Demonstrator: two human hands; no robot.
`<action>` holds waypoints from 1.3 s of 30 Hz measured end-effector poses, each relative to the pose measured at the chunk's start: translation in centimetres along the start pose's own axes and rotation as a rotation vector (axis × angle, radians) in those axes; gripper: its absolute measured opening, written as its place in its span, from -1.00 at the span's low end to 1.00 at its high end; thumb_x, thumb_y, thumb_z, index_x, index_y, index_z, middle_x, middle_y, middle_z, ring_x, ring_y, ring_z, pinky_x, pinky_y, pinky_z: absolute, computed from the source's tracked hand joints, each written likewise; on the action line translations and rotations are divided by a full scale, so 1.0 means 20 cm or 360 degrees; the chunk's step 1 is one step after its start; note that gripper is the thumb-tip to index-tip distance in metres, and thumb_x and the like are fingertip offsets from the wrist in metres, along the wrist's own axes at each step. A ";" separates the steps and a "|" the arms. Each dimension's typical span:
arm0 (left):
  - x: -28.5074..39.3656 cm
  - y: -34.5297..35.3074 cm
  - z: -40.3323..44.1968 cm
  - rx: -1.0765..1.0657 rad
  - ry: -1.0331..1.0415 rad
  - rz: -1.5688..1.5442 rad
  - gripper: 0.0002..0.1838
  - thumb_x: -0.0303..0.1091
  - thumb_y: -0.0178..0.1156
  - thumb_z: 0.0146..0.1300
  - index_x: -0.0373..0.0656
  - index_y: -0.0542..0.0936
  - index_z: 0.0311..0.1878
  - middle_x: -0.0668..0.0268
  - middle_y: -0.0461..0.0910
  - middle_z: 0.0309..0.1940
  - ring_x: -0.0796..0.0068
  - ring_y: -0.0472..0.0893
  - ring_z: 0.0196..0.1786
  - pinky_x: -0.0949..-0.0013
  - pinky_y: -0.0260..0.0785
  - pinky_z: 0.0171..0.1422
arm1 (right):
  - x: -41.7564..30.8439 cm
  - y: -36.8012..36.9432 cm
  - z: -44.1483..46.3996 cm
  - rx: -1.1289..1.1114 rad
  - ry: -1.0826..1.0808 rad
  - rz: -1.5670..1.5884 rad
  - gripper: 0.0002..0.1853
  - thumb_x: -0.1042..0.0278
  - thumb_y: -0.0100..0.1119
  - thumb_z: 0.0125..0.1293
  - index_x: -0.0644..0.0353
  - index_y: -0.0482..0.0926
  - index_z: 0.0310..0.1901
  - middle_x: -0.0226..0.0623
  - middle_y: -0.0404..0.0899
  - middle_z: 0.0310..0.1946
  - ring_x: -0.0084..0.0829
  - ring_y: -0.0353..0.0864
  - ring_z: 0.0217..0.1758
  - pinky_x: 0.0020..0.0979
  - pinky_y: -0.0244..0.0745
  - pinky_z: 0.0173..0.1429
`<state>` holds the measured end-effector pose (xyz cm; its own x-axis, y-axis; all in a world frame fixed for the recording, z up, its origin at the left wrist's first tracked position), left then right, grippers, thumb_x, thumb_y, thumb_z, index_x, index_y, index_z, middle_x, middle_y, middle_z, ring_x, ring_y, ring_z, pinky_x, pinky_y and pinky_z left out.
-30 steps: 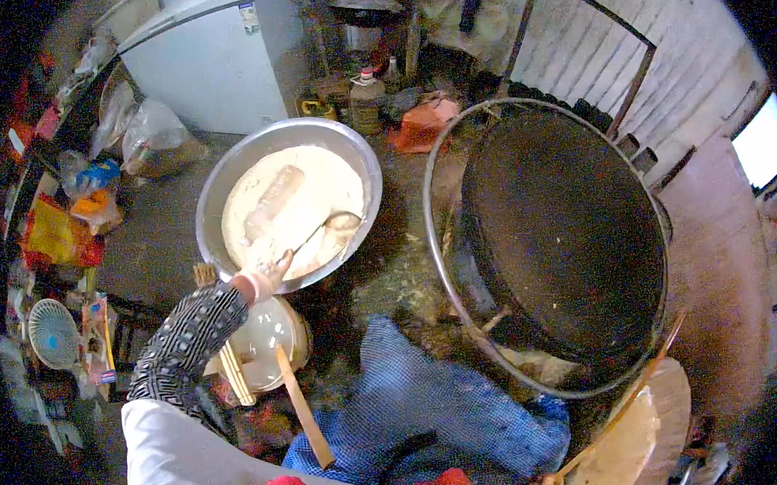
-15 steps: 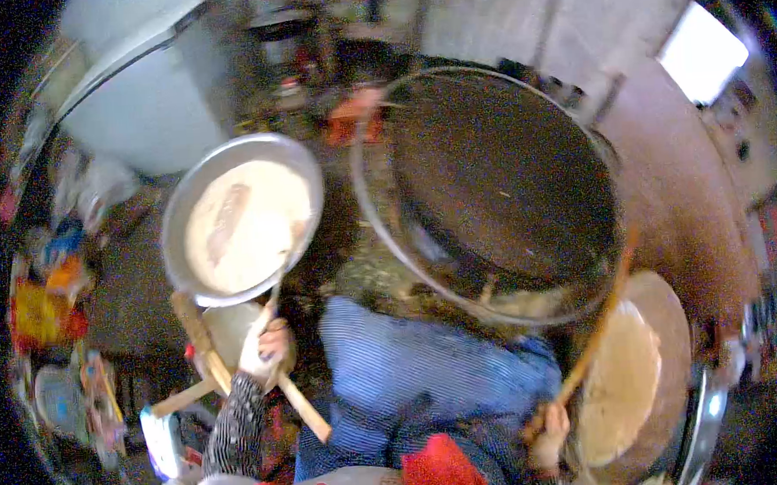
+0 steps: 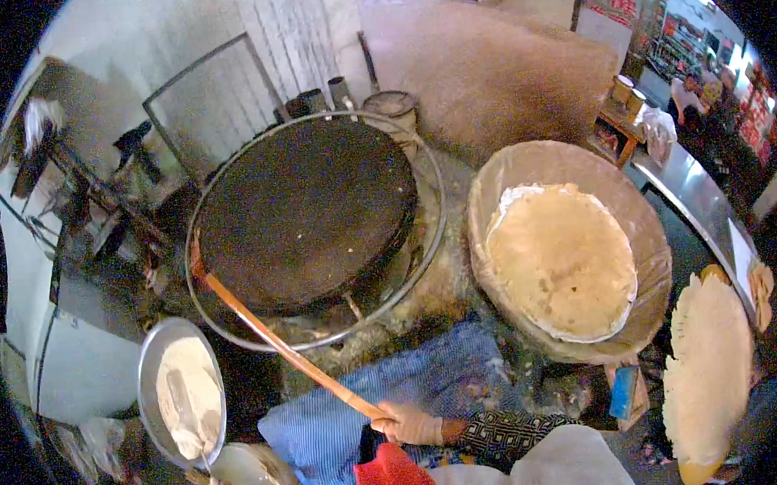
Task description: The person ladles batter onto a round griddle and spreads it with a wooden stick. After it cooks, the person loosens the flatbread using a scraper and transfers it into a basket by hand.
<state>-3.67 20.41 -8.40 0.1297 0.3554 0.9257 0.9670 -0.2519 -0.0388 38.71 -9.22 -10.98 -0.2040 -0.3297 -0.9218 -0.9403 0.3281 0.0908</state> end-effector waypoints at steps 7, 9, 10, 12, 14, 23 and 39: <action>0.45 0.60 -0.16 -0.0345 -0.0228 -0.0931 -0.75 -0.27 0.03 0.44 -0.08 0.42 0.11 0.46 0.34 -0.48 0.68 0.30 -0.58 0.61 0.17 -0.59 | -0.41 -0.57 0.18 0.0813 -0.0578 0.0164 -0.84 0.35 0.08 0.42 0.26 0.40 -0.15 -0.28 0.60 -0.49 -0.44 0.64 -0.44 -0.38 0.55 -0.33; 0.55 0.84 -0.21 -0.0354 -0.0066 -0.0769 -0.64 -0.24 0.03 0.47 -0.09 0.37 0.25 0.50 0.28 -0.51 0.81 0.22 -0.65 0.70 0.07 -0.70 | -0.47 -0.84 0.32 0.1060 -0.0679 -0.0165 -0.81 0.27 0.07 0.42 0.22 0.39 -0.13 -0.20 0.64 -0.46 -0.40 0.67 -0.42 -0.33 0.56 -0.31; 0.56 0.93 -0.21 -0.0443 -0.0041 -0.0726 -0.58 -0.23 0.04 0.46 -0.14 0.34 0.31 0.52 0.29 -0.51 0.84 0.23 -0.64 0.70 0.06 -0.71 | -0.53 -0.95 0.35 0.1149 -0.0553 -0.0340 -0.80 0.23 0.06 0.43 0.18 0.39 -0.13 -0.18 0.65 -0.45 -0.35 0.69 -0.39 -0.31 0.57 -0.31; 0.63 1.19 -0.25 -0.0577 -0.0047 -0.0549 -0.42 -0.28 0.04 0.46 0.03 0.12 0.48 0.50 0.25 -0.52 0.79 0.16 -0.70 0.68 -0.02 -0.75 | -0.61 -1.12 0.42 0.1328 -0.0668 -0.0492 -0.77 0.18 0.00 0.45 0.19 0.39 -0.14 -0.20 0.63 -0.48 -0.33 0.67 -0.41 -0.24 0.50 -0.38; 0.55 1.33 -0.15 -0.0624 -0.0024 -0.0183 -0.36 -0.24 0.05 0.45 0.04 0.04 0.51 0.52 0.25 -0.57 0.77 0.18 -0.71 0.66 0.03 -0.75 | -0.54 -1.27 0.51 0.1377 -0.0425 -0.0292 -0.76 0.19 0.03 0.43 0.22 0.41 -0.18 -0.21 0.59 -0.54 -0.31 0.63 -0.50 -0.24 0.47 -0.44; 0.52 1.90 0.15 -0.0440 0.1698 0.1804 -0.40 -0.43 0.18 0.20 0.25 0.41 0.33 0.13 0.51 -0.31 -0.01 0.60 -0.29 0.06 0.51 -0.25 | -0.50 -1.35 0.59 0.1409 -0.0432 -0.0504 -0.81 0.32 0.14 0.36 0.24 0.40 -0.22 -0.19 0.49 -0.56 -0.33 0.56 -0.59 -0.25 0.44 -0.48; 0.40 1.96 0.29 -0.0447 0.1868 0.1842 -0.43 -0.42 0.17 0.20 0.23 0.44 0.31 0.18 0.51 -0.37 0.04 0.60 -0.39 0.04 0.47 -0.36 | -0.38 -1.43 0.70 0.1444 -0.0555 -0.0640 -0.77 0.29 0.18 0.34 0.27 0.41 -0.28 -0.21 0.49 -0.58 -0.34 0.51 -0.62 -0.28 0.41 -0.52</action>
<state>36.60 18.61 -4.68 0.3500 -0.9095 0.2243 0.4014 -0.0707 -0.9132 70.88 -3.66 -11.81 0.3031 -0.3358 -0.8919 -0.3350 0.8386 -0.4296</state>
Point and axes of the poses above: each hand's wrist, its own z-axis towards the middle knuckle, its own y-axis out of the palm, x = y × z, the point moved 5 cm from there along z, towards the middle knuckle
